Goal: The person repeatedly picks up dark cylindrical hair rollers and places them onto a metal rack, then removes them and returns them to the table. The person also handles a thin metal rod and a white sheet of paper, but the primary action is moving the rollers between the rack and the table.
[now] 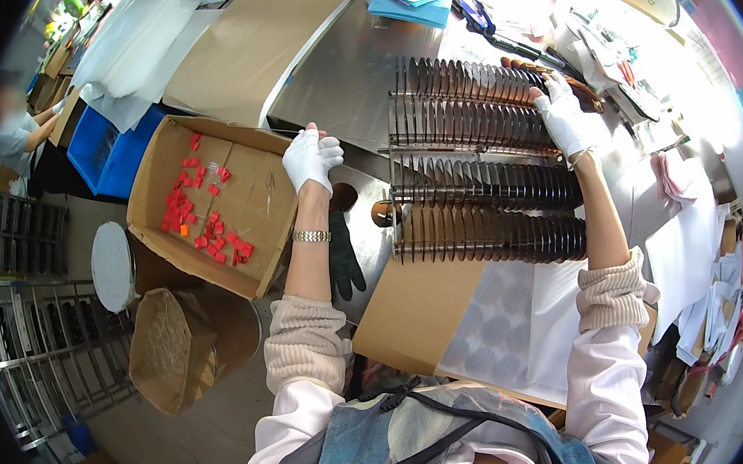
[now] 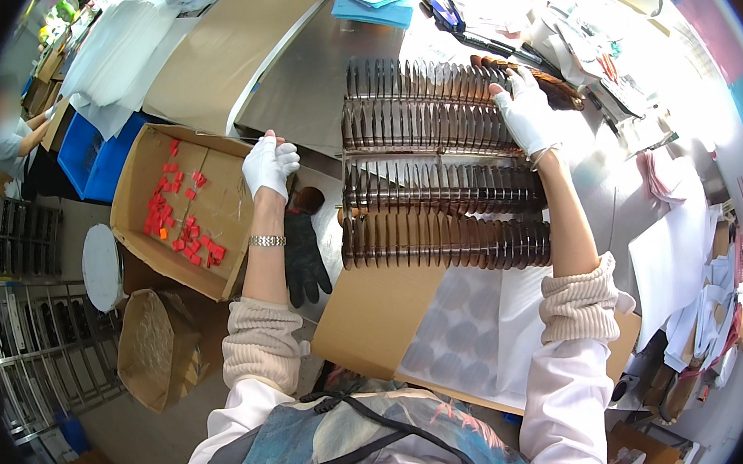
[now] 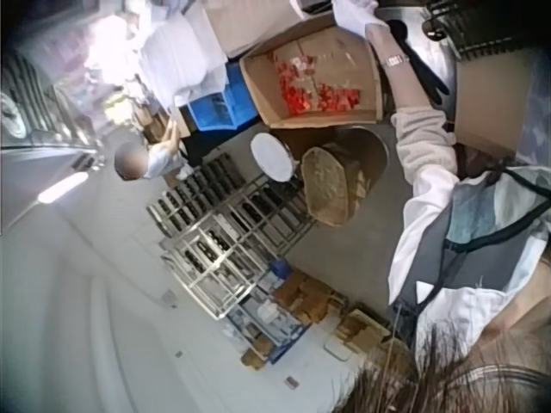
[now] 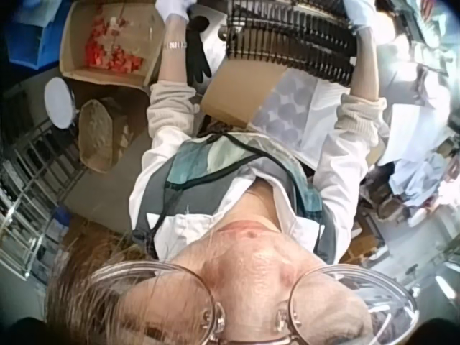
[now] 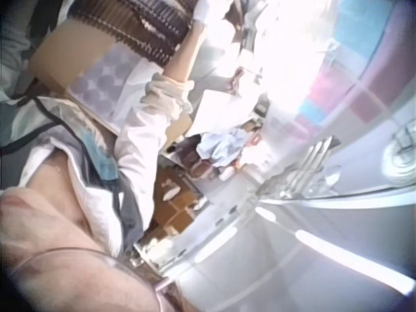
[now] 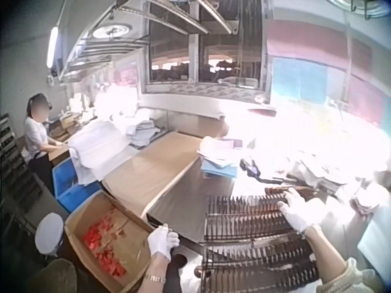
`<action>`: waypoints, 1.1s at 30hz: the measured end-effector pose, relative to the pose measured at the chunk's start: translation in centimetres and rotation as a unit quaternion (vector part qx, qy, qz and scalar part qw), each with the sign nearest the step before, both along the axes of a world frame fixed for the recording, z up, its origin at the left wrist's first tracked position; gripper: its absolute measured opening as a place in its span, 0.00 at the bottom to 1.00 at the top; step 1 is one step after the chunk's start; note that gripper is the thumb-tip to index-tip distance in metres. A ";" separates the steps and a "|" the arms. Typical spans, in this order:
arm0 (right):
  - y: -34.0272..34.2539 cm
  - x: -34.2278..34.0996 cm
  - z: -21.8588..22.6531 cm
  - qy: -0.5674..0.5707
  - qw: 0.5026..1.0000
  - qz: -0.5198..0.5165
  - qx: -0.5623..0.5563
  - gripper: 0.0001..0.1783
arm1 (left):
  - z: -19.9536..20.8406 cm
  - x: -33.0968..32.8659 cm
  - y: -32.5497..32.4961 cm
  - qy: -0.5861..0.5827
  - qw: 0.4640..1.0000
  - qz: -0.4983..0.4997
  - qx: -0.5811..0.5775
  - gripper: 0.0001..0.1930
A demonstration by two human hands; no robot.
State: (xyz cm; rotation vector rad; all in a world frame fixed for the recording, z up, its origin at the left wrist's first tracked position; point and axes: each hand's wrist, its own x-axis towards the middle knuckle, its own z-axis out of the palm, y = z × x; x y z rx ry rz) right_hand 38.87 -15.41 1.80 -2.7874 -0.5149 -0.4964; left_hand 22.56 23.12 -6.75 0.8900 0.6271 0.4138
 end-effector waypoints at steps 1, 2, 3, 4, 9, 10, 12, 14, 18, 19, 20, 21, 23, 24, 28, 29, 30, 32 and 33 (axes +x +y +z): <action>0.0 -0.1 0.1 0.002 1.000 -0.001 0.004 0.33 | -0.2 -0.1 0.0 -0.009 1.000 0.000 -0.009 0.10; 0.0 -0.1 0.2 0.004 1.000 -0.003 0.007 0.33 | -0.4 -0.1 0.0 -0.018 1.000 0.000 -0.018 0.09; 0.2 -0.3 0.3 0.006 1.000 -0.004 0.011 0.33 | -0.2 -0.3 -0.3 -0.013 1.000 0.010 -0.016 0.09; 0.3 -0.4 0.5 0.011 1.000 -0.005 0.012 0.33 | -0.1 -0.5 -0.5 -0.007 1.000 0.020 -0.014 0.08; 0.3 -0.5 0.4 -0.014 1.000 -0.001 0.002 0.33 | -0.4 -0.7 -1.1 -0.003 1.000 0.026 -0.009 0.07; 0.3 -0.4 0.3 -0.025 1.000 0.001 -0.002 0.33 | -0.6 -0.7 -1.2 -0.004 1.000 0.016 -0.014 0.08; 0.2 -0.5 0.4 -0.010 1.000 0.000 0.006 0.33 | -0.9 -0.7 -1.5 -0.006 1.000 0.010 -0.026 0.08; 0.3 -0.5 0.3 -0.005 1.000 0.002 0.011 0.33 | -1.1 -0.5 -2.0 -0.007 0.999 0.014 -0.040 0.09; 0.9 -0.6 0.7 -0.009 1.000 0.009 0.003 0.33 | -2.9 0.1 -3.3 -0.033 0.986 -0.088 -0.141 0.07; 0.6 -0.8 0.8 -0.005 1.000 -0.001 0.001 0.32 | -1.8 0.4 -5.5 0.020 0.993 -0.090 -0.073 0.07; 0.4 -0.9 0.7 -0.019 1.000 -0.006 -0.009 0.32 | 0.3 0.2 -7.7 0.101 0.989 -0.106 0.022 0.08; 0.5 -0.9 1.0 -0.019 1.000 -0.006 -0.020 0.32 | 0.2 0.2 -7.8 0.089 0.990 -0.106 0.014 0.10; 0.4 -1.2 1.4 -0.033 0.998 -0.008 -0.049 0.32 | -0.5 0.1 -7.2 0.060 0.989 -0.133 -0.021 0.17; 0.3 -1.1 1.4 -0.043 0.997 -0.007 -0.059 0.32 | -0.7 -0.2 -6.4 0.045 0.985 -0.162 -0.049 0.21; 0.1 -1.1 2.3 -0.074 0.994 0.046 -0.061 0.32 | -2.0 -0.8 -2.4 -0.068 0.983 -0.021 -0.170 0.16; 0.3 -0.8 2.4 -0.075 0.994 0.059 -0.054 0.32 | -2.6 -0.7 -1.8 -0.066 0.984 -0.004 -0.168 0.13; 0.2 -0.7 2.0 -0.100 0.991 0.070 -0.048 0.31 | -2.8 -0.3 -1.9 -0.065 0.984 0.007 -0.168 0.11; 0.6 -1.0 1.4 -0.064 0.995 0.066 -0.037 0.31 | -0.7 0.0 -5.5 -0.007 0.993 -0.039 -0.109 0.05; 1.9 -1.9 2.7 -0.028 0.997 0.063 -0.018 0.30 | -0.2 -0.3 -7.1 0.038 0.997 -0.043 -0.046 0.05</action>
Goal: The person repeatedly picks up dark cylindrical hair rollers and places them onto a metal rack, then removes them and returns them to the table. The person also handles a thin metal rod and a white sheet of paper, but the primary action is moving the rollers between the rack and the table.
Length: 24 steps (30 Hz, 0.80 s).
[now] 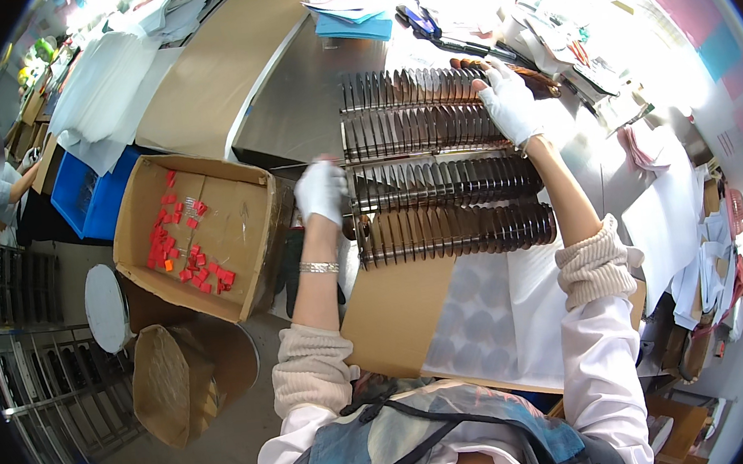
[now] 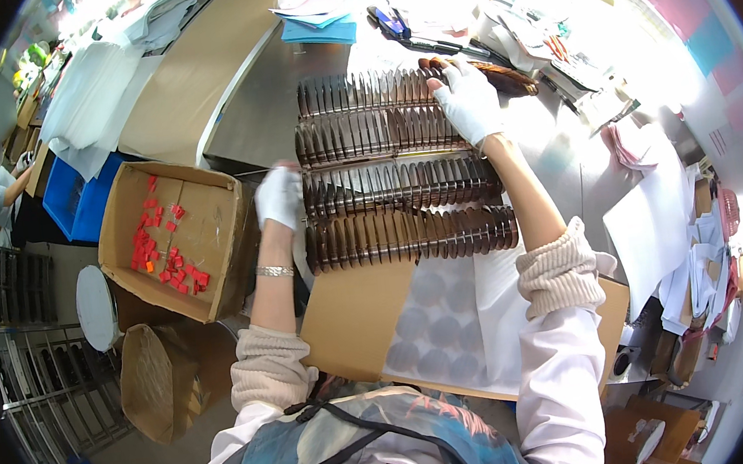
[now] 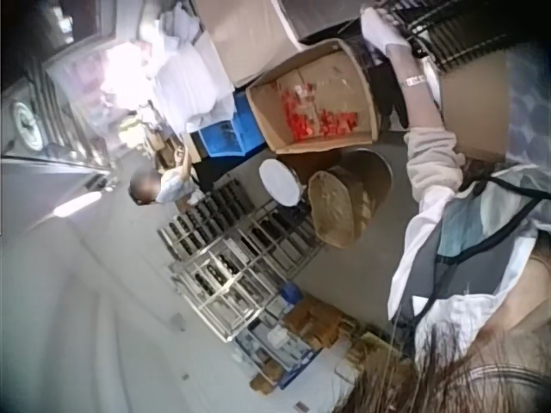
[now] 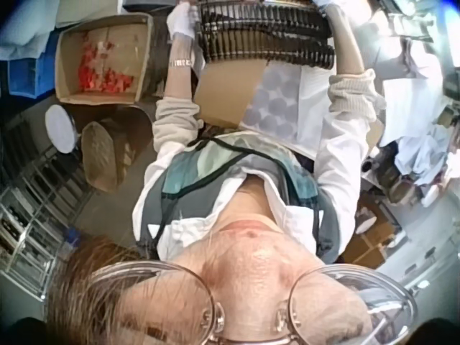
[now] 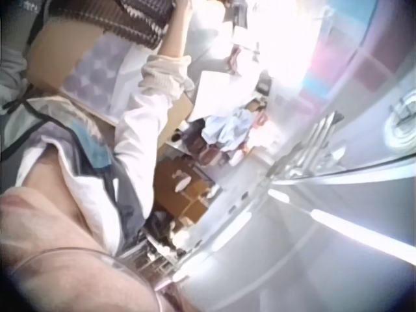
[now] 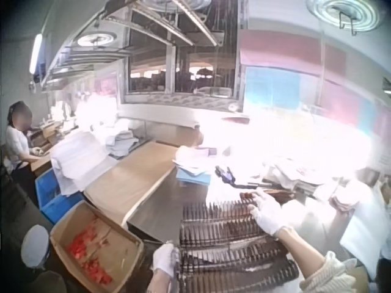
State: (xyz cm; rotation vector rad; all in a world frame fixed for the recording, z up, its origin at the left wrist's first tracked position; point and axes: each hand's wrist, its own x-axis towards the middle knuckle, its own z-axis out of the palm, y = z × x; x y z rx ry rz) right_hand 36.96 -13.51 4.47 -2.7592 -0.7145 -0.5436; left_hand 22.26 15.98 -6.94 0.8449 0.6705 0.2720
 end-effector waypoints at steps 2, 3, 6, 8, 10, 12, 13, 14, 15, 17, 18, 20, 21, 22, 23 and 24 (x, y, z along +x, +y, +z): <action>-1.3 0.9 -0.9 -0.034 0.999 -0.014 -0.013 0.30 | 0.4 0.4 -1.8 0.025 0.998 -0.014 0.055 0.07; -1.9 1.2 -1.4 -0.049 0.998 -0.020 -0.018 0.30 | 0.5 0.3 -1.6 0.010 1.000 -0.022 0.019 0.11; -1.8 1.0 -1.3 -0.026 1.000 -0.014 -0.001 0.30 | -0.4 -0.4 0.9 -0.061 0.983 0.077 -0.156 0.20; -1.3 0.7 -1.0 -0.026 0.999 -0.019 0.004 0.30 | -2.4 -0.4 3.5 -0.115 0.979 0.123 -0.113 0.11; -0.3 0.2 -0.4 -0.038 0.999 -0.010 -0.010 0.29 | -1.8 0.0 3.3 -0.117 0.987 0.103 -0.041 0.06; -0.2 0.0 -0.1 -0.027 0.999 -0.013 -0.036 0.29 | -1.3 0.3 1.5 -0.089 0.995 0.034 0.016 0.06; -0.6 0.1 -0.3 -0.034 0.999 -0.014 -0.025 0.29 | -0.2 0.1 0.2 -0.019 0.996 -0.018 0.089 0.04; -1.2 0.4 -0.7 -0.040 0.999 -0.015 -0.015 0.28 | 0.3 0.0 -0.8 -0.011 0.993 -0.037 0.111 0.03; -1.7 0.5 -0.9 -0.048 0.999 -0.016 -0.006 0.28 | 0.6 -0.1 -1.3 -0.003 0.990 -0.054 0.133 0.03; -2.6 0.9 -1.1 -0.060 0.997 -0.004 0.048 0.27 | 0.2 -0.2 -0.1 -0.044 0.994 -0.036 0.098 0.09; -2.9 0.8 -0.9 -0.065 0.995 0.003 0.074 0.27 | 0.6 -0.1 0.2 -0.046 0.986 -0.030 0.155 0.11; -4.1 0.2 -0.4 -0.039 0.983 -0.017 0.178 0.24 | 1.4 -0.3 0.6 0.083 0.921 -0.132 0.356 0.14; -4.3 -0.1 0.2 0.001 0.971 -0.041 0.234 0.23 | 1.3 -0.8 0.6 0.061 0.911 -0.113 0.392 0.15; -5.7 0.2 -0.2 0.010 0.961 -0.051 0.270 0.21 | 0.9 -0.7 0.4 0.035 0.898 -0.098 0.427 0.15; -7.2 0.8 -1.1 0.014 0.954 -0.062 0.292 0.19 | 0.6 -0.7 0.3 0.008 0.884 -0.084 0.460 0.16; -8.2 0.5 -1.2 0.064 0.952 -0.100 0.282 0.19 | 0.5 -0.6 0.4 0.017 0.869 -0.090 0.487 0.17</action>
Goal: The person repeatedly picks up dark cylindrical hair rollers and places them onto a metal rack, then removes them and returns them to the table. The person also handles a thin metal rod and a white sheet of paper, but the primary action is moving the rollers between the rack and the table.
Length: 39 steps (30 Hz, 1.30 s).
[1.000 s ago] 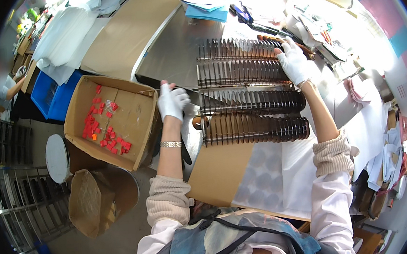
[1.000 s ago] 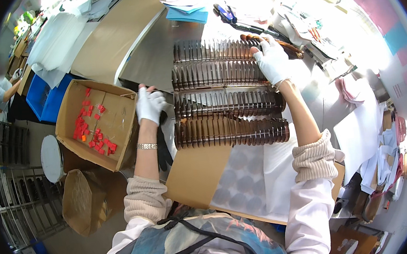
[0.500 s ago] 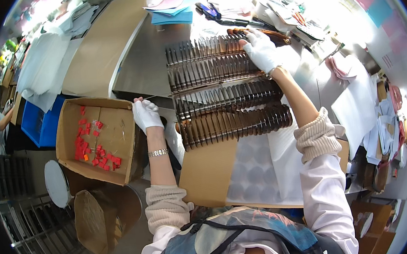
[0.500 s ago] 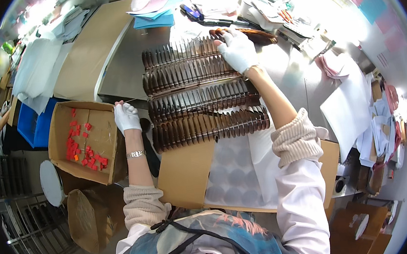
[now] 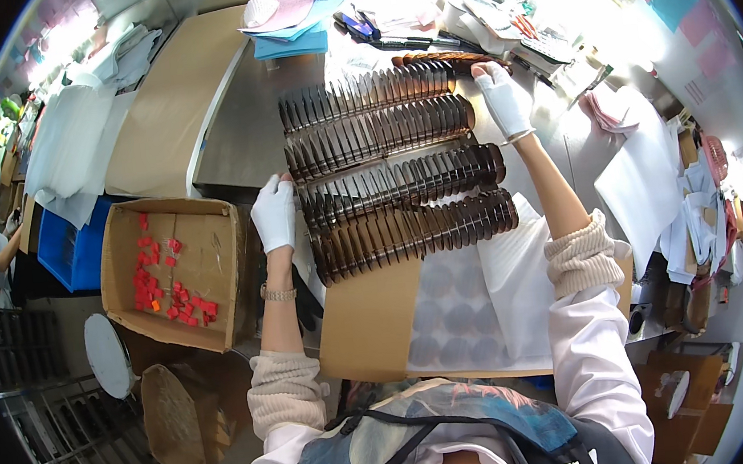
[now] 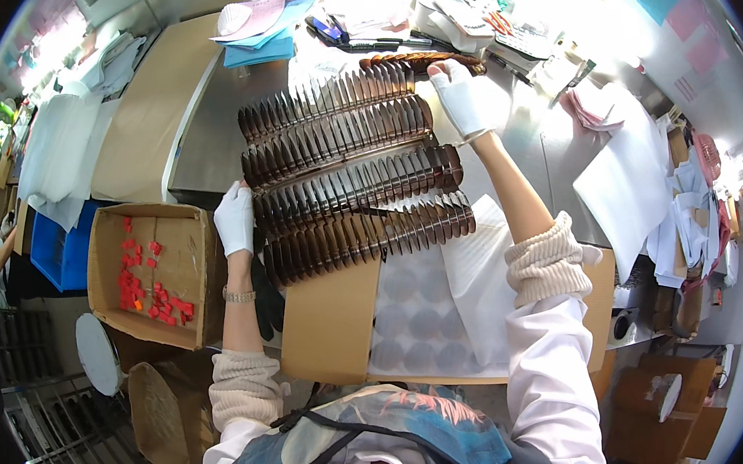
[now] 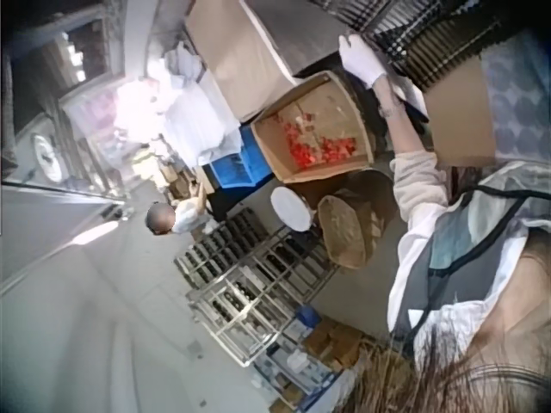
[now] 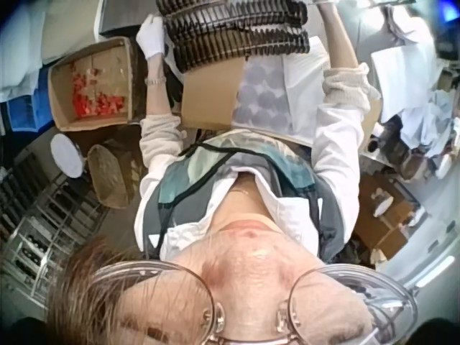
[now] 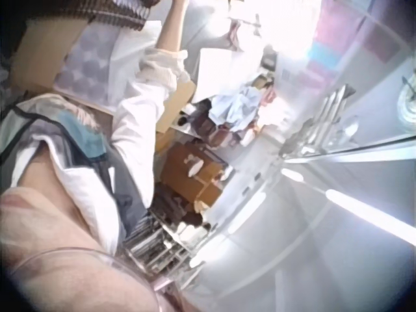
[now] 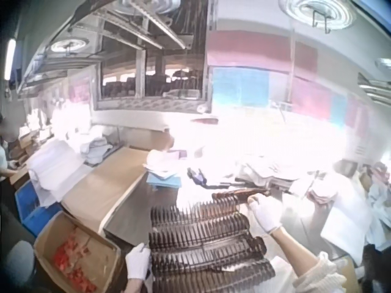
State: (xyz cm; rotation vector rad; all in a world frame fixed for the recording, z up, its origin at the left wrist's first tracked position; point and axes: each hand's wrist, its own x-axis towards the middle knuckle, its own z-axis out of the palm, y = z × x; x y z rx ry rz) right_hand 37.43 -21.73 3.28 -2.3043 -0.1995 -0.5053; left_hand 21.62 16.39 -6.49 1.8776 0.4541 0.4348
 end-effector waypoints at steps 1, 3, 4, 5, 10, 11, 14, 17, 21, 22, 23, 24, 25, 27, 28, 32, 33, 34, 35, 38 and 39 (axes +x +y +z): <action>-0.8 -0.4 0.0 0.060 0.998 -0.022 -0.005 0.19 | -0.1 0.1 0.4 0.009 0.999 -0.003 0.031 0.18; -1.6 -0.8 -0.8 0.052 0.999 0.000 -0.009 0.15 | 0.4 0.0 0.6 0.029 0.995 -0.011 0.094 0.20; -1.6 -1.3 -0.6 0.069 0.997 -0.001 -0.037 0.14 | 1.8 -0.4 0.4 0.095 0.978 -0.064 0.174 0.21; -1.7 -1.8 -0.5 0.085 0.994 -0.002 -0.065 0.14 | 1.4 -0.4 0.2 0.088 0.975 -0.076 0.188 0.21; -0.7 -2.9 -0.2 0.114 0.971 0.034 -0.209 0.30 | 5.0 -0.6 -1.0 0.205 0.952 -0.062 0.220 0.21; -0.4 -3.2 0.2 0.144 0.974 0.032 -0.171 0.30 | 5.5 -0.6 -1.3 0.253 0.939 -0.059 0.224 0.21; 1.8 -4.4 3.5 0.229 0.964 0.035 -0.129 0.31 | 3.0 -0.1 -0.5 0.208 0.955 -0.050 0.207 0.21; 3.1 -5.5 5.7 0.271 0.948 0.023 -0.166 0.32 | 3.5 0.3 -1.3 0.227 0.950 -0.029 0.211 0.22; 4.8 -6.3 7.2 0.267 0.931 -0.019 -0.249 0.32 | 3.9 0.6 -1.4 0.242 0.946 -0.028 0.215 0.25; 5.2 -6.6 7.7 0.269 0.925 -0.031 -0.268 0.32 | 3.9 0.6 -1.2 0.241 0.946 -0.036 0.212 0.25; 5.3 -6.6 7.5 0.266 0.926 -0.034 -0.266 0.31 | 3.9 0.6 -1.0 0.240 0.947 -0.043 0.209 0.24; 4.5 -6.3 6.7 0.264 0.940 -0.016 -0.215 0.30 | 4.2 0.6 -1.2 0.235 0.947 -0.046 0.214 0.24; 3.9 -5.9 5.6 0.264 0.950 0.003 -0.164 0.29 | 4.6 0.5 -1.4 0.231 0.947 -0.048 0.218 0.23; 0.3 -4.3 1.7 0.194 0.978 0.078 -0.025 0.26 | 4.8 0.6 -1.7 0.209 0.953 -0.041 0.216 0.22; -0.8 -3.8 0.5 0.128 0.985 0.119 0.010 0.25 | 4.0 0.5 -1.6 0.196 0.958 -0.028 0.209 0.21; -5.0 -3.5 -1.2 0.060 0.990 0.072 0.104 0.18 | 2.1 0.4 -0.8 0.157 0.965 -0.024 0.209 0.19; -9.0 -2.7 -2.6 0.107 0.991 -0.027 0.074 0.21 | 1.2 1.1 -1.1 0.118 0.972 -0.025 0.203 0.17; -12.0 -2.8 -3.2 0.077 0.988 -0.079 -0.106 0.23 | 1.7 1.1 -1.4 0.115 0.972 -0.029 0.203 0.17; -14.9 -3.2 -3.2 0.045 0.948 -0.132 -0.285 0.24 | 2.3 1.0 -1.8 0.109 0.973 -0.035 0.200 0.17; -20.3 -5.4 -4.4 0.196 0.860 -0.213 -0.421 0.20 | -1.1 1.8 -0.3 0.077 0.990 -0.034 0.118 0.17; -18.4 -6.5 -3.5 0.339 0.822 -0.245 -0.387 0.18 | -1.5 1.3 0.4 0.079 0.991 -0.014 0.105 0.18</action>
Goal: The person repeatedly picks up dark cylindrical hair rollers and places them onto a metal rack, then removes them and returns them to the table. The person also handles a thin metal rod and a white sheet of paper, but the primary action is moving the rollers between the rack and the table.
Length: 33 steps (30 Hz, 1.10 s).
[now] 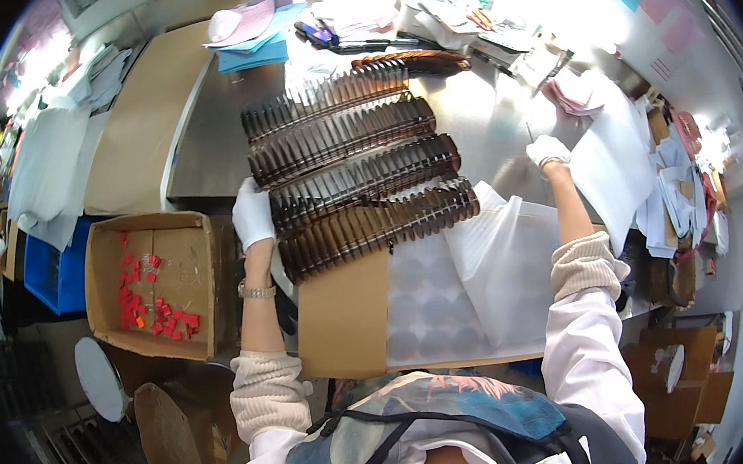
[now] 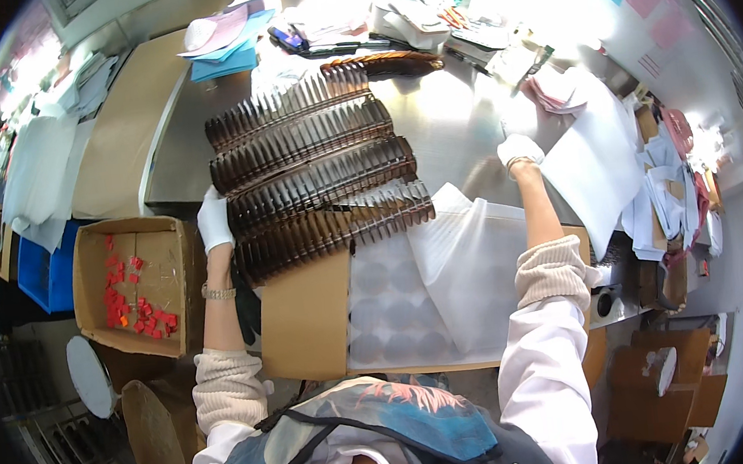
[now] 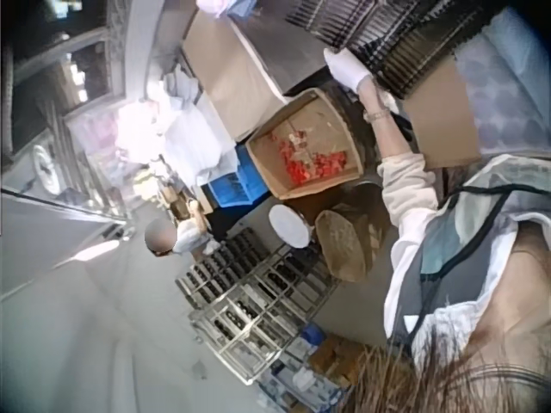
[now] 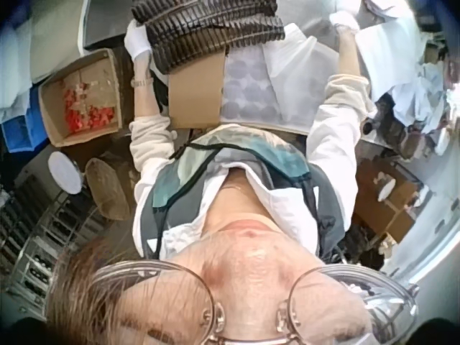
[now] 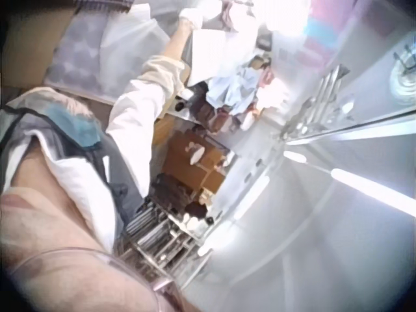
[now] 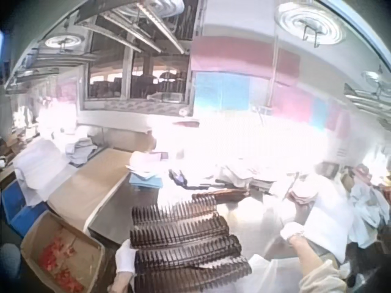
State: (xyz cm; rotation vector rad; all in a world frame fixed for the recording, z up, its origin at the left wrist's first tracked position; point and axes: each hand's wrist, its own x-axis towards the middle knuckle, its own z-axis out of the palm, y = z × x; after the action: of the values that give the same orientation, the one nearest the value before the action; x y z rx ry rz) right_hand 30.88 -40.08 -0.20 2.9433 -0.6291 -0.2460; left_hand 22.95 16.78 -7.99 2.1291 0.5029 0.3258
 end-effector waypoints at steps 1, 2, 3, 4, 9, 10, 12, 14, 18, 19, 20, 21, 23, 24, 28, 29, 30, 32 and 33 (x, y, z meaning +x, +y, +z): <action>-1.1 -1.2 -0.5 0.033 0.999 -0.027 -0.026 0.17 | 1.8 0.1 -1.3 0.058 0.998 0.010 0.025 0.19; -2.2 -2.1 -0.9 0.067 0.995 -0.052 -0.052 0.17 | 3.8 0.0 -2.4 0.116 0.992 0.021 0.051 0.20; -3.0 -2.8 -1.2 0.078 0.992 -0.056 -0.082 0.16 | 5.2 -0.3 -3.0 0.176 0.980 0.038 0.082 0.21; -2.6 -3.1 -1.3 0.080 0.991 -0.046 -0.096 0.15 | 5.3 -0.8 -2.4 0.176 0.979 0.022 0.097 0.22; -3.2 -2.7 -1.5 0.111 0.989 0.000 -0.102 0.17 | -0.5 0.8 -0.5 0.085 0.996 -0.005 -0.027 0.25; -3.0 -2.7 -0.9 0.112 0.990 -0.005 -0.089 0.17 | -0.4 0.9 -0.5 0.069 0.996 -0.013 -0.060 0.25; -3.2 -2.8 -0.6 0.043 0.997 -0.017 -0.054 0.20 | 0.9 0.4 -1.4 0.062 0.998 0.001 -0.030 0.26; -3.5 -1.9 -0.6 -0.062 0.997 -0.023 -0.029 0.20 | 0.1 0.7 -1.1 0.032 0.999 0.005 -0.029 0.25; -1.7 -0.5 1.9 -0.269 0.959 0.047 0.073 0.16 | 0.5 0.3 -1.3 0.019 0.999 0.003 -0.026 0.23; -0.9 0.2 2.5 -0.314 0.944 0.078 0.055 0.14 | 1.5 -0.1 -1.7 0.014 1.000 0.006 0.022 0.21; -0.5 0.2 3.4 -0.360 0.915 0.159 0.089 0.13 | 1.9 -0.1 -2.1 0.017 0.999 0.010 0.048 0.21; 1.9 0.3 4.7 -0.358 0.909 0.167 0.137 0.11 | 2.0 -0.3 -2.0 0.014 0.998 0.017 0.053 0.21; 5.1 0.1 6.5 -0.359 0.894 0.180 0.201 0.11 | 2.9 -0.7 -2.3 0.029 0.999 0.022 0.036 0.21; 5.9 0.1 6.9 -0.364 0.886 0.187 0.217 0.11 | 4.0 -0.9 -2.7 0.047 0.999 0.020 0.013 0.21; 11.2 -1.7 8.9 -0.325 0.877 0.207 0.286 0.10 | 5.4 -1.5 -1.2 0.154 0.985 -0.066 -0.032 0.30; 11.6 -2.1 9.1 -0.333 0.866 0.226 0.298 0.09 | 6.3 -1.7 -1.2 0.169 0.981 -0.087 -0.030 0.33; 11.9 -2.3 9.4 -0.318 0.863 0.224 0.321 0.08 | 7.0 -2.1 -1.3 0.165 0.983 -0.082 -0.023 0.31; 12.6 -2.4 9.3 -0.312 0.816 0.240 0.423 0.07 | 8.2 -2.7 -1.3 0.152 0.984 -0.093 0.015 0.29; 13.2 -3.0 9.9 -0.302 0.818 0.240 0.427 0.07 | 8.2 -2.6 -1.4 0.153 0.985 -0.077 0.018 0.27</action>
State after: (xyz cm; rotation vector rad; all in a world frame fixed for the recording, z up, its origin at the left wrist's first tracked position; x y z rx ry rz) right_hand 27.91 -26.86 9.67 3.9112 0.3478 0.6663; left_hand 20.30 15.34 0.17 2.2504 0.5047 -0.0823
